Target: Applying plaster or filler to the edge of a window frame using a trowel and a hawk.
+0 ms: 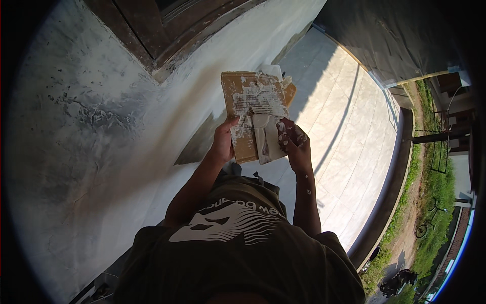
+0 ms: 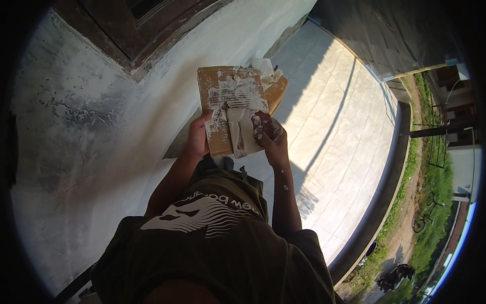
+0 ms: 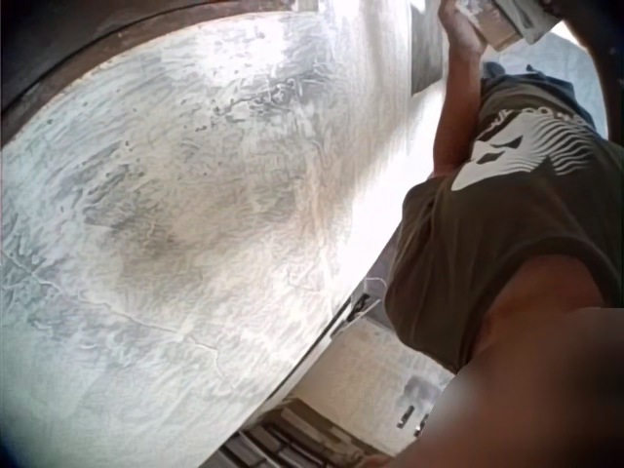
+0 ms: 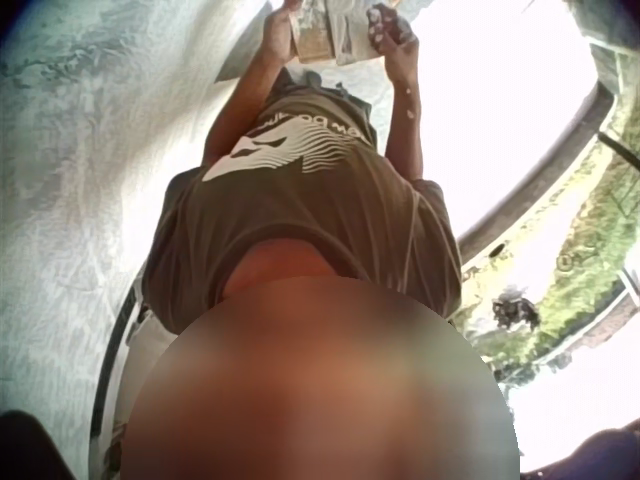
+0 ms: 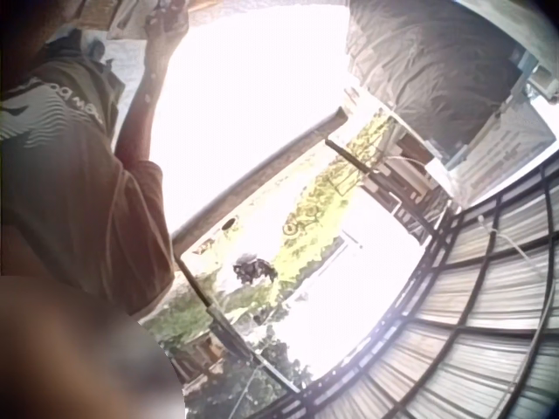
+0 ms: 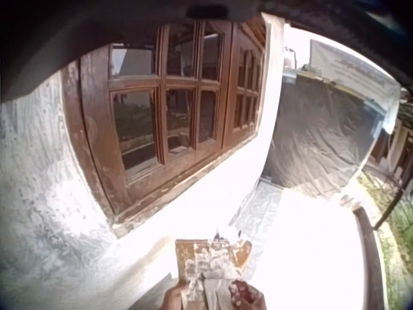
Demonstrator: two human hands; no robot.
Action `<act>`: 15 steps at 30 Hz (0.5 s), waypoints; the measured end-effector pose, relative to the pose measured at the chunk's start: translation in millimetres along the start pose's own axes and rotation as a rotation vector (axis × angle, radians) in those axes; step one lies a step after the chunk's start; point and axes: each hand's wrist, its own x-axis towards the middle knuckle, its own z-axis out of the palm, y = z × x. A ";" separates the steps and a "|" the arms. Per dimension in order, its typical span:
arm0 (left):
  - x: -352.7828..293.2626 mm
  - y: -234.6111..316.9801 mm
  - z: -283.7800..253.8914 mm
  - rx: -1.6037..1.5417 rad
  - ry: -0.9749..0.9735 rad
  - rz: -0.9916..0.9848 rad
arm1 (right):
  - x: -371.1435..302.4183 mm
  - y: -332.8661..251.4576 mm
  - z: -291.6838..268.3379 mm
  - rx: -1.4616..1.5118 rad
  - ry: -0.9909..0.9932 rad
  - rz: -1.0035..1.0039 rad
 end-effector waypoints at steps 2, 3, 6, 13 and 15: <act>-0.6 -3.4 4.6 0.005 -0.002 -0.034 | -2.9 -4.0 -3.2 -0.031 0.009 0.006; 0.6 -4.9 4.4 0.008 -0.005 -0.034 | -2.7 -6.5 -2.5 -0.063 0.022 0.010; 3.7 -10.6 4.7 0.022 0.028 -0.034 | -3.2 -13.6 3.9 -0.153 0.038 -0.038; 8.8 -10.6 12.0 0.047 0.007 -0.047 | 1.3 -0.9 1.1 -0.034 -0.001 -0.036; 10.6 -10.1 11.2 0.057 0.018 -0.043 | 3.1 3.5 -2.5 -0.010 -0.043 -0.015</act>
